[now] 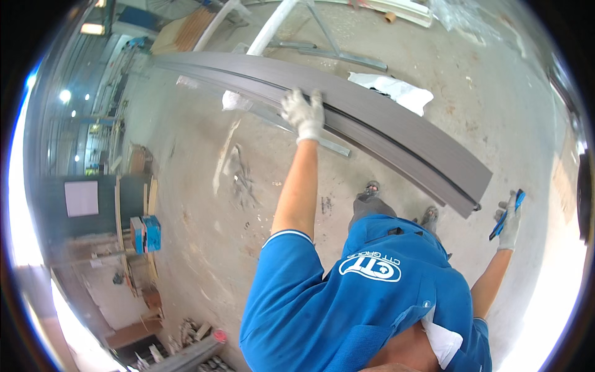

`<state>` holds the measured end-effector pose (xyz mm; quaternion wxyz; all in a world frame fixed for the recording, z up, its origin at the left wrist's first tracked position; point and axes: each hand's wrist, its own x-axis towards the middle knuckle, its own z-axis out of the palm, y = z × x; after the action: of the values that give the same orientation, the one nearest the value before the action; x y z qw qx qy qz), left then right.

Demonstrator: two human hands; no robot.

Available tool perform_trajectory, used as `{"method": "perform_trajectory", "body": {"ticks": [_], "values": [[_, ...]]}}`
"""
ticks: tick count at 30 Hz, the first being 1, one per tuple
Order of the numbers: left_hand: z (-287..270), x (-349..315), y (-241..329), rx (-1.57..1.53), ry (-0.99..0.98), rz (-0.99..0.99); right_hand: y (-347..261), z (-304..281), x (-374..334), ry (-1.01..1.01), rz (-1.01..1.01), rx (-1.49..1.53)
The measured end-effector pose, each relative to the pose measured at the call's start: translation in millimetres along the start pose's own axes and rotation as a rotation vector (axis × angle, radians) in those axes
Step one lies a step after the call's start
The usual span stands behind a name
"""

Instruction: The person inserts a black rubber seal into a groove on a long gray molding using a blue utility knife to guide and press the seal along the length. The person then measures a stack of similar moldings with a tape measure and places the knife on the stack.

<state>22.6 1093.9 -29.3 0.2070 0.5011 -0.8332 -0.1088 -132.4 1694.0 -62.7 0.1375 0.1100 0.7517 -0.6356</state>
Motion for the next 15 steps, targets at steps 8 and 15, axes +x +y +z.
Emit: {"method": "perform_trajectory", "body": {"ticks": [8, 15], "values": [[-29, -272, 117, -0.503, 0.042, 0.664, 4, -77, 55, -0.251, -0.023, -0.062], [-66, -376, 250, -0.902, -0.755, 0.532, -63, -44, 12, -0.754, -0.026, 0.409]]}}
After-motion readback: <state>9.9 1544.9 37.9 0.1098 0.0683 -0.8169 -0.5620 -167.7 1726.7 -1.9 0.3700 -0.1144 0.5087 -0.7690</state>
